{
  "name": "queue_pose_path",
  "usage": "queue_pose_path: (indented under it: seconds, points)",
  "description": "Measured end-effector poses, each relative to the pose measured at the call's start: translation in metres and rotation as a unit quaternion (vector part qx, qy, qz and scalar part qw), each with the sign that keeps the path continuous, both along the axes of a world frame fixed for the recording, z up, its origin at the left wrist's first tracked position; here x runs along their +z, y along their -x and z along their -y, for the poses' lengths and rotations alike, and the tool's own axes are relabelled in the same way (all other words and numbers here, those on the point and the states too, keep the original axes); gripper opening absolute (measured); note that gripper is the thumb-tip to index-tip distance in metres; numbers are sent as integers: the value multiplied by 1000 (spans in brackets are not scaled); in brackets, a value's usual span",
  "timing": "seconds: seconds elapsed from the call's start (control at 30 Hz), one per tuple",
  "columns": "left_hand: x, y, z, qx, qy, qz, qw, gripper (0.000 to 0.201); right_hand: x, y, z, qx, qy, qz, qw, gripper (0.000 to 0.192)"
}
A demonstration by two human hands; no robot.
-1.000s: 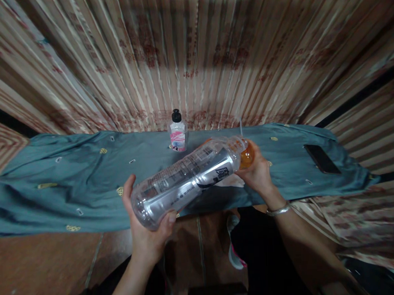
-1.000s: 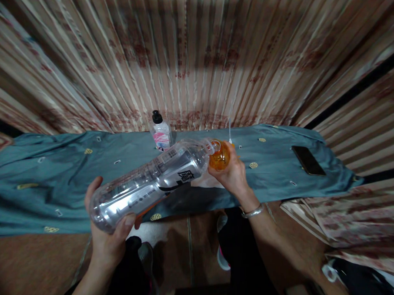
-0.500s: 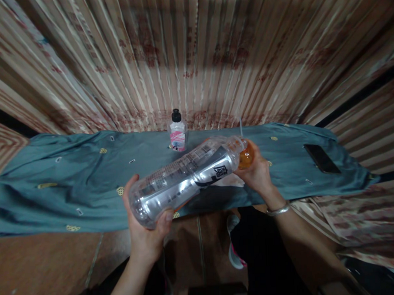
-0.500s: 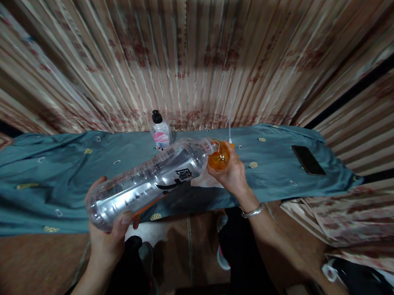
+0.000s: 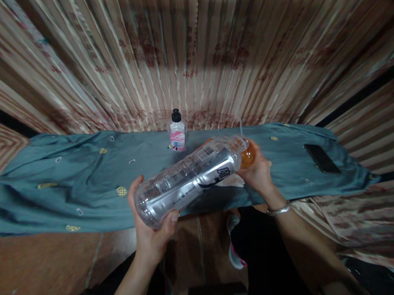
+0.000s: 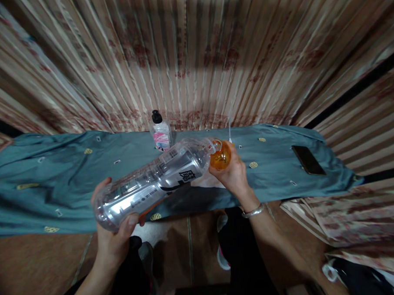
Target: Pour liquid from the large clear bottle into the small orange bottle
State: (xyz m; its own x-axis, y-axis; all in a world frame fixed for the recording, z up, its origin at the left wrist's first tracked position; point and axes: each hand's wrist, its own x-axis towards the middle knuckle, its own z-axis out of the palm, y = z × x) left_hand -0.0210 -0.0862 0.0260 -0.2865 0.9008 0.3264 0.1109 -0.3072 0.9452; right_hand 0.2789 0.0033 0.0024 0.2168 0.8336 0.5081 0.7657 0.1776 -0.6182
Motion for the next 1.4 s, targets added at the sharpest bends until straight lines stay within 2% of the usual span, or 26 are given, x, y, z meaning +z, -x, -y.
queue_pose_path:
  seconds: [0.07,0.3,0.7,0.97,1.23,1.4]
  points:
    - [-3,-1,0,-18,12,23,999,99,0,0,0,-2,3,-2,1000,92]
    - [-8,-3,1,-21,19,36,999,103,3,1,0,0,3,-12,1000,91]
    - [-4,-2,3,-34,39,38,998,103,5,2,1,-12,3,1,1000,89]
    - [-11,-4,1,-26,-1,32,999,104,3,-1,0,-13,1,-1,1000,91]
    - [-9,3,2,-46,15,23,999,106,2,1,0,-7,-9,-2,1000,89]
    - [-10,-1,1,-36,8,27,999,105,5,1,0,-11,-1,6,1000,90]
